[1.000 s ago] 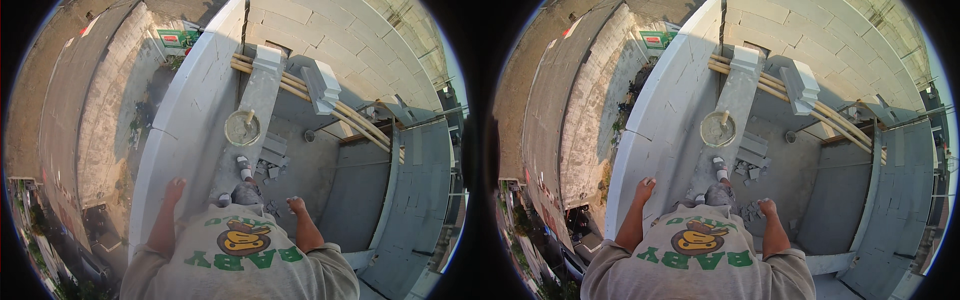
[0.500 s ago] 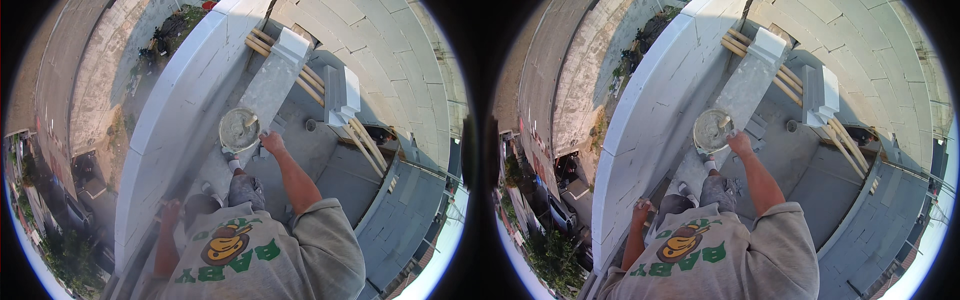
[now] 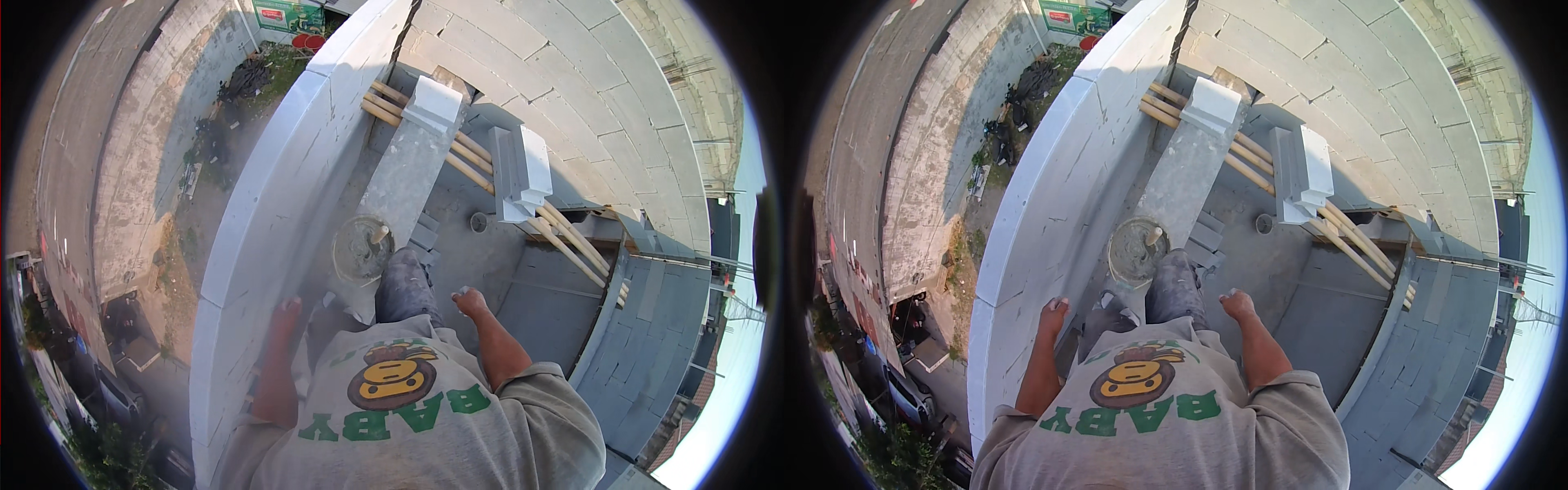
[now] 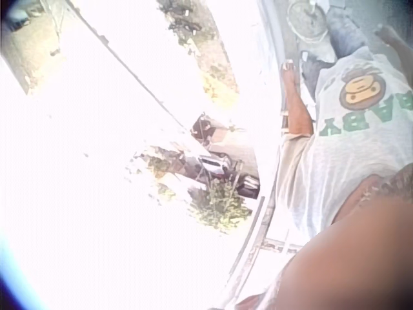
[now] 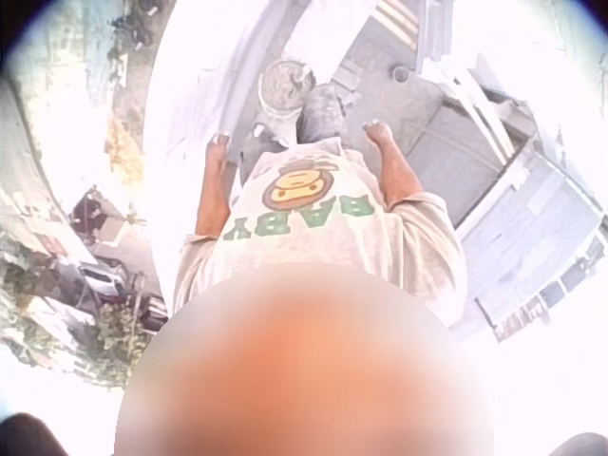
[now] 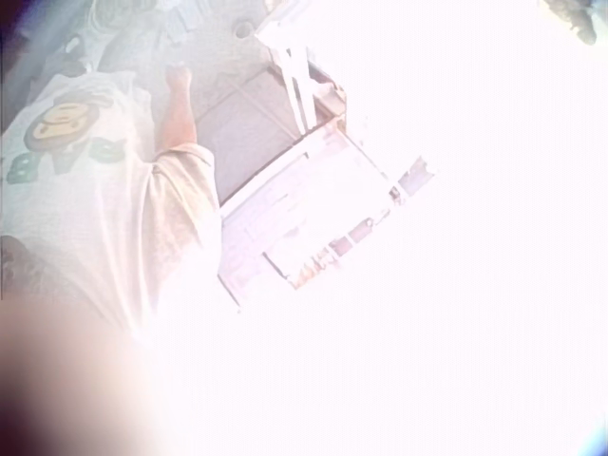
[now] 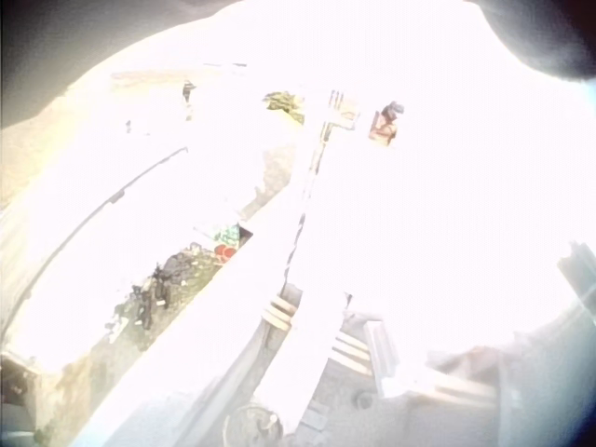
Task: The person builds a wall by applying mortar from a bucket onto a course of lightweight concrete blocks with a trowel, then laying another block on top.
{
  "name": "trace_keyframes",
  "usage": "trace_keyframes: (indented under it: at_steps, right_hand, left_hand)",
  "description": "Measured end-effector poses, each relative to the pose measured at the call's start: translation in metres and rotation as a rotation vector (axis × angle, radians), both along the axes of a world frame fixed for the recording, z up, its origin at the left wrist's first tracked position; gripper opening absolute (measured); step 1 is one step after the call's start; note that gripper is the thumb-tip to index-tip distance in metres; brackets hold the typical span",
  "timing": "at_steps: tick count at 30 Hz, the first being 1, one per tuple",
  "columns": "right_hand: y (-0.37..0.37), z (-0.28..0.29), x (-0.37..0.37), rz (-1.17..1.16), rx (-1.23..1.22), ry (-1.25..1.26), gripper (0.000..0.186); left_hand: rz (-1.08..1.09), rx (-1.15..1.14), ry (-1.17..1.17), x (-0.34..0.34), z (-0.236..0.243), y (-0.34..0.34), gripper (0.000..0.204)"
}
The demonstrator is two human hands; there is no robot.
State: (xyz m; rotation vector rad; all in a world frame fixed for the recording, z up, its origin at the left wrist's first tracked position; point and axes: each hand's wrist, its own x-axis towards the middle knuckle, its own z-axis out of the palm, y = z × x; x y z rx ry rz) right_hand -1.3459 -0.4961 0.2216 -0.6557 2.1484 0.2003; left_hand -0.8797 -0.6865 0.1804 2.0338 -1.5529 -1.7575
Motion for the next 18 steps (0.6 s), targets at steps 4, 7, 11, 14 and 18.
trace_keyframes:
  at_steps: [4, 7, 11, 14, 18]
  right_hand:
    - [0.003, -0.025, -0.044, -0.183, 0.262, -0.129, 0.044]
    - [-0.025, -0.067, -0.085, -0.279, 0.262, -0.215, 0.047]
    - [-0.098, -0.19, -0.19, -0.302, 0.174, -0.223, 0.054]
    - [-0.195, -0.288, -0.286, -0.073, 0.032, 0.023, 0.048]
    - [-0.357, -0.368, -0.379, -0.403, -0.329, -0.08, 0.045]
  left_hand:
    - [0.132, 0.083, 0.105, -0.052, -0.016, -0.063, 0.05]
    - [0.215, 0.138, 0.116, -0.103, -0.016, -0.103, 0.048]
    - [0.225, 0.141, 0.005, -0.202, -0.075, -0.165, 0.044]
    - [0.077, 0.044, 0.026, -0.281, -0.143, -0.197, 0.043]
    - [-0.191, 0.041, -0.01, -0.431, -0.247, -0.304, 0.054]
